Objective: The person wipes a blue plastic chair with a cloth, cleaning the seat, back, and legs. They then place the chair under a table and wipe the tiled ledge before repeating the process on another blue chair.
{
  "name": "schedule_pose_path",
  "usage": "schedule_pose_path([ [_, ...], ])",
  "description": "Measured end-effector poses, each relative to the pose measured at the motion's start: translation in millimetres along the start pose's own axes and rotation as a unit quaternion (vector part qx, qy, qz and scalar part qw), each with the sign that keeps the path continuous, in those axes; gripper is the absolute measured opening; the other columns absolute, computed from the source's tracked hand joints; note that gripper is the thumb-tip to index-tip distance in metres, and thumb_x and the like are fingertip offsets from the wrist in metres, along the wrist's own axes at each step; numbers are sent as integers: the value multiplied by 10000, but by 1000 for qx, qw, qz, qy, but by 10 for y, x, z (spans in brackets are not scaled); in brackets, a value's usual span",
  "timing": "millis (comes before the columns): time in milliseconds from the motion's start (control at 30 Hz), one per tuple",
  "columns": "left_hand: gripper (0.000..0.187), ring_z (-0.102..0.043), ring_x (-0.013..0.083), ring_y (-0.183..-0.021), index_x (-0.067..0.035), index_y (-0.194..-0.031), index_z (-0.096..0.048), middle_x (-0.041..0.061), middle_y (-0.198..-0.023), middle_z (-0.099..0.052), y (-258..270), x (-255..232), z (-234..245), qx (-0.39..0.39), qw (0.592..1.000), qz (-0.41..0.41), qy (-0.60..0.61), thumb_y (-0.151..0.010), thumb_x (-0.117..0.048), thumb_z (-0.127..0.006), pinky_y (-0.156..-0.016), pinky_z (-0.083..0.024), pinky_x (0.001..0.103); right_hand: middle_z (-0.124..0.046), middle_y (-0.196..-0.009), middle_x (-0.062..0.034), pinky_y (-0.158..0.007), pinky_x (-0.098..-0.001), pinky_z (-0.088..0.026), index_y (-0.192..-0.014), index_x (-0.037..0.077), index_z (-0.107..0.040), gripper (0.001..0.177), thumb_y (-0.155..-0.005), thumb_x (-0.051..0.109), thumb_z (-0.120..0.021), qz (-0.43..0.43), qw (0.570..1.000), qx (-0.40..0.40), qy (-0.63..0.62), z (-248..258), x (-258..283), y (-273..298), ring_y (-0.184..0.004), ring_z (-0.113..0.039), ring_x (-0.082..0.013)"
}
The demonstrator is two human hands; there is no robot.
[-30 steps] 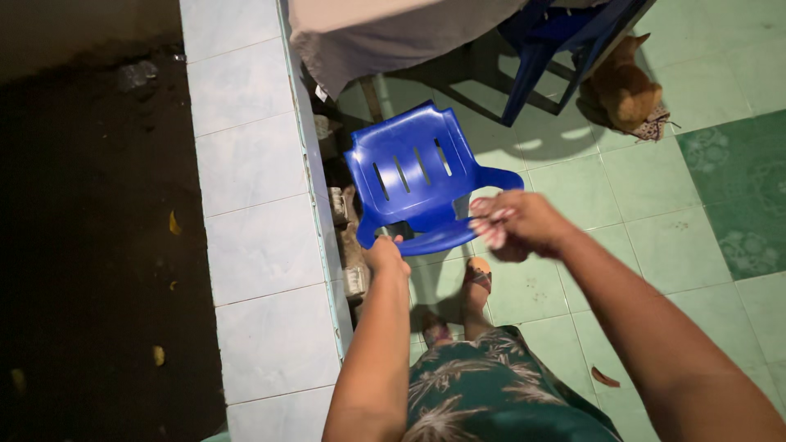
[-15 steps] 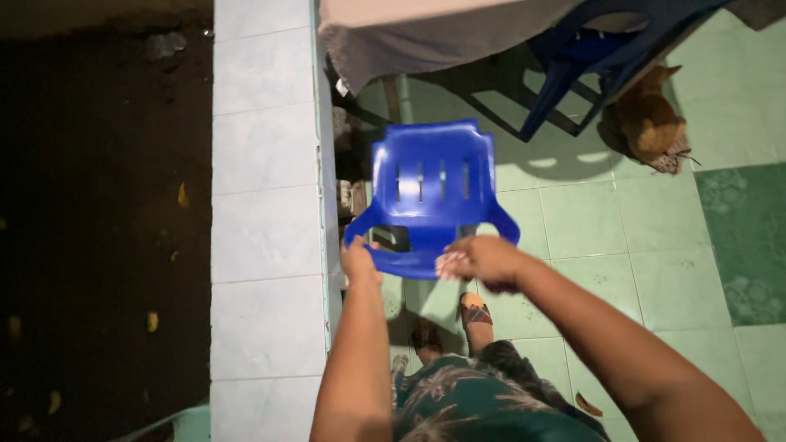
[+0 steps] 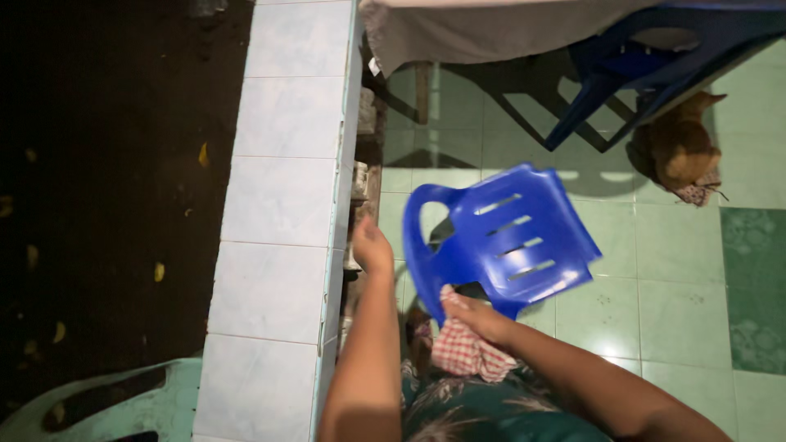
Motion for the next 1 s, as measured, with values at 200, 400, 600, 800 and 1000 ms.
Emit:
schedule_pose_path([
  [200,360,-699,253,-1082,-59,-1283,-669,132,-1173,-744,720,615,-65,225,964,121,81,-930,-118,-629,-939,-539,359,-696,-850,-67,-677,-315,-544,-1067,-37,-662,596,-987,553,-624,25,972,-39,-229,252,-83,-136,-728,-642,-143],
  [400,531,-696,271,-1109,-67,-1352,-645,163,-1227,-720,1138,333,-2,395,918,36,-26,-835,-160,-725,-957,-539,359,-658,-609,-38,-451,-279,-555,-807,102,-631,602,-977,645,-435,75,977,-146,-139,738,694,-455,-493,-629,-152],
  [600,876,-461,392,-1419,-7,-1569,-359,269,-1524,-484,1597,-1034,24,474,861,-172,72,-849,-258,-789,-1146,-376,430,-677,-935,-82,-757,-394,-631,-1143,108,-572,391,-1047,481,-503,325,857,25,-399,1636,1850,-482,-829,-683,-221],
  [800,874,-596,370,-1251,5,-1528,-350,241,-1407,-550,1570,-2070,61,307,916,-184,182,-861,-352,-787,-1030,-497,418,-720,-968,-185,-658,-441,-571,-1078,11,-627,443,-1019,417,-458,297,861,-64,-407,1712,2374,177,-803,-714,-331],
  [1000,578,-670,348,-994,-13,-1189,-603,200,-1064,-692,1417,-2433,237,165,919,-309,179,-759,-284,-878,-867,-541,424,-713,-919,-119,-688,-368,-572,-1090,10,-665,272,-1025,257,-570,304,884,-157,-318,1650,2819,749,-760,-691,-223],
])
Point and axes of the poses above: each hand's wrist, its own y-axis away from the middle knuckle, its own z-axis out of the back of the hand, x = y × z, the point moved 3 cm from there along -y, towards the middle knuckle
